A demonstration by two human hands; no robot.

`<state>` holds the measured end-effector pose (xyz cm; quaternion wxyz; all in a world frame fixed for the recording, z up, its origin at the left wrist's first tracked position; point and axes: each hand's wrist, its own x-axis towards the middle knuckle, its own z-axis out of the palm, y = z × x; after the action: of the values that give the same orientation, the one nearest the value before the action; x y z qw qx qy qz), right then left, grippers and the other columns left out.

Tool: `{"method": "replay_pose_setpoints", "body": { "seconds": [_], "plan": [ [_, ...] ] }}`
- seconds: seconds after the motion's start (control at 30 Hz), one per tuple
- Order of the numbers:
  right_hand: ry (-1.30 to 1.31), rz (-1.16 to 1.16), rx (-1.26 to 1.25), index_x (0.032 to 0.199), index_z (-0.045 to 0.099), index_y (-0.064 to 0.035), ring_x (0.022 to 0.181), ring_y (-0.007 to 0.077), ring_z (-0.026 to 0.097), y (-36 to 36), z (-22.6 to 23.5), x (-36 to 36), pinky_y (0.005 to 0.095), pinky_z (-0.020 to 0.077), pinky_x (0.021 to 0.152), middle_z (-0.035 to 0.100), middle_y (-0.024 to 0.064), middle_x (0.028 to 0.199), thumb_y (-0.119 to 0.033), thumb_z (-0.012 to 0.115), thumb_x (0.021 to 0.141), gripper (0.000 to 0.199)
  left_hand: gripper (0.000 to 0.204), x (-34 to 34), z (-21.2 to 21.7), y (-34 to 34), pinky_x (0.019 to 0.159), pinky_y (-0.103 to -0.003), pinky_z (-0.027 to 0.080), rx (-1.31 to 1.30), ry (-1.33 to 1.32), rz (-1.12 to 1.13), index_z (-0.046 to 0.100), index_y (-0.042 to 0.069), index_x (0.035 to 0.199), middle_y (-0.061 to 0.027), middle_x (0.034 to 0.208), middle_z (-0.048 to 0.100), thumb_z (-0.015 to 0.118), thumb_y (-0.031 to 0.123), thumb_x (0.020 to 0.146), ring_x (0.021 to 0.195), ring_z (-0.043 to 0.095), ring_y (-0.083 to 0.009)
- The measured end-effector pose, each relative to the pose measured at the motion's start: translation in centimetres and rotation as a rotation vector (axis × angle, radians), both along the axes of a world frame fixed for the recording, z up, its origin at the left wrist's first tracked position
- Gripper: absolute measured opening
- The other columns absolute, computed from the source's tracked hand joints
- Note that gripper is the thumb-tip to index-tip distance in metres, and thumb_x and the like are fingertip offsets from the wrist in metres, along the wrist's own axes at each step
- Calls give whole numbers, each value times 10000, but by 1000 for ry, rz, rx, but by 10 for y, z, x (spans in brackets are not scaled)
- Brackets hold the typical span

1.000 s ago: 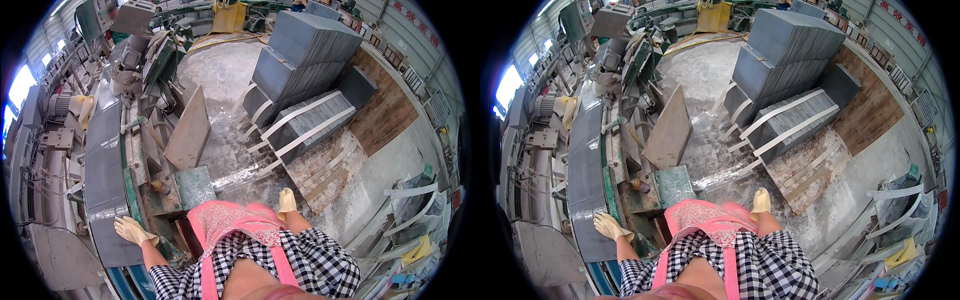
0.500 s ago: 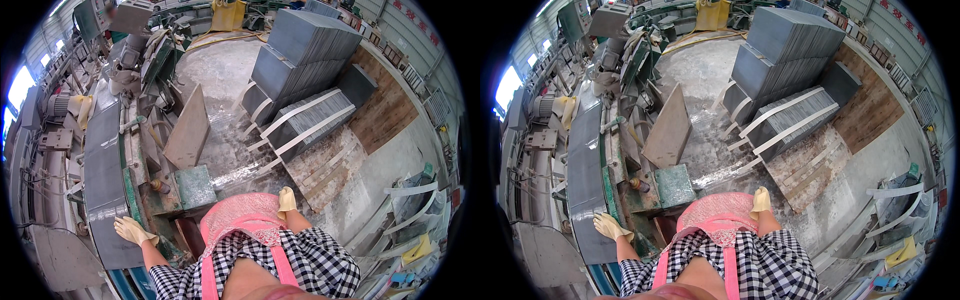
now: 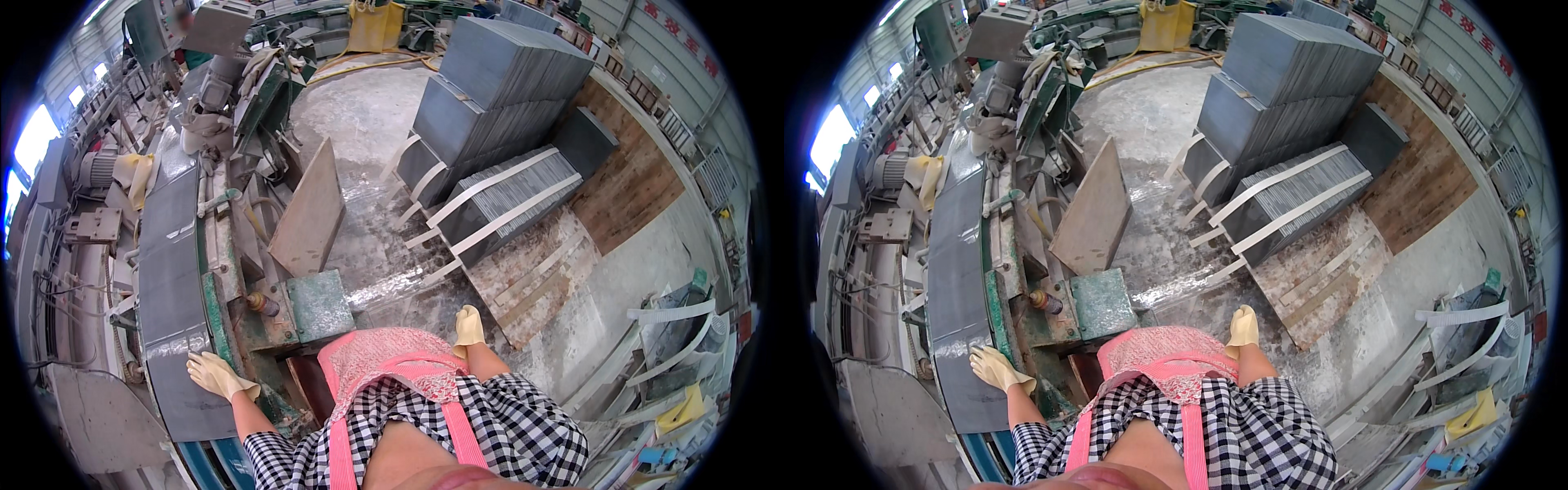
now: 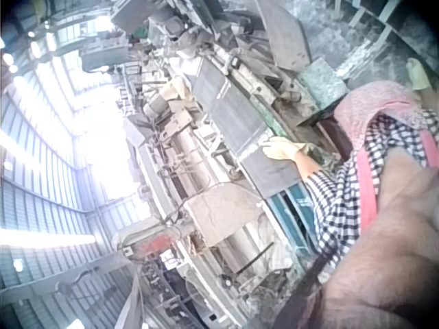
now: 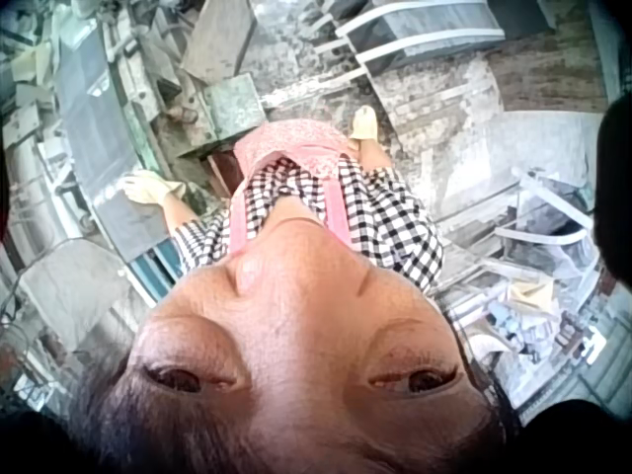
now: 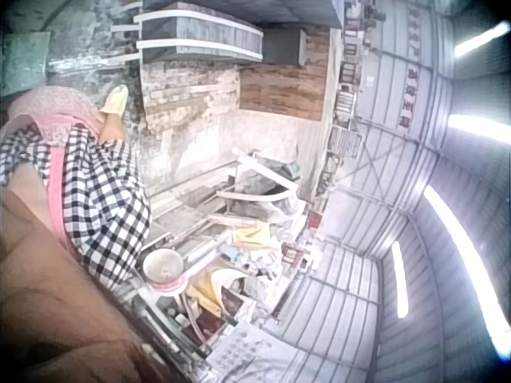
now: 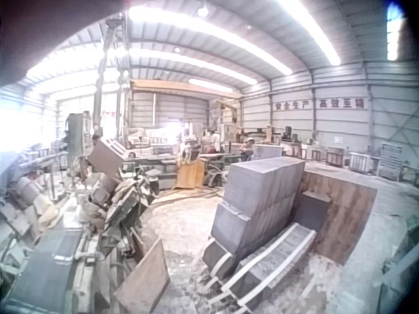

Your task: The person repeatedly picks up dark rectangular panels from a conveyor belt and stacks them onto a growing pile. The person wears gloves and handles each panel one at a time, placing it carefully on top of the previous one.

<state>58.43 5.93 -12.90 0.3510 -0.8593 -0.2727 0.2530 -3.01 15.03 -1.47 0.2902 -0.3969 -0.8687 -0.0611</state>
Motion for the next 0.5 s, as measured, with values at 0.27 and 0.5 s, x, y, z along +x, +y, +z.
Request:
{"method": "replay_pose_setpoints", "body": {
  "seconds": [0.27,0.5],
  "plan": [
    [244,103,216,991,611,54,702,197,542,2,-32,26,375,471,663,618,94,791,-158,554,863,254,253,6,11,-2,994,-395,372,-47,-34,-82,625,40,1007,-149,1181,596,424,171,924,1154,491,-308],
    [-36,340,69,697,467,22,593,164,399,-4,17,18,368,357,543,443,42,625,-94,433,840,187,479,15,21,-7,1133,-451,298,100,-173,41,519,-38,1338,-235,1336,555,459,257,966,1297,465,-371]
  ]
}}
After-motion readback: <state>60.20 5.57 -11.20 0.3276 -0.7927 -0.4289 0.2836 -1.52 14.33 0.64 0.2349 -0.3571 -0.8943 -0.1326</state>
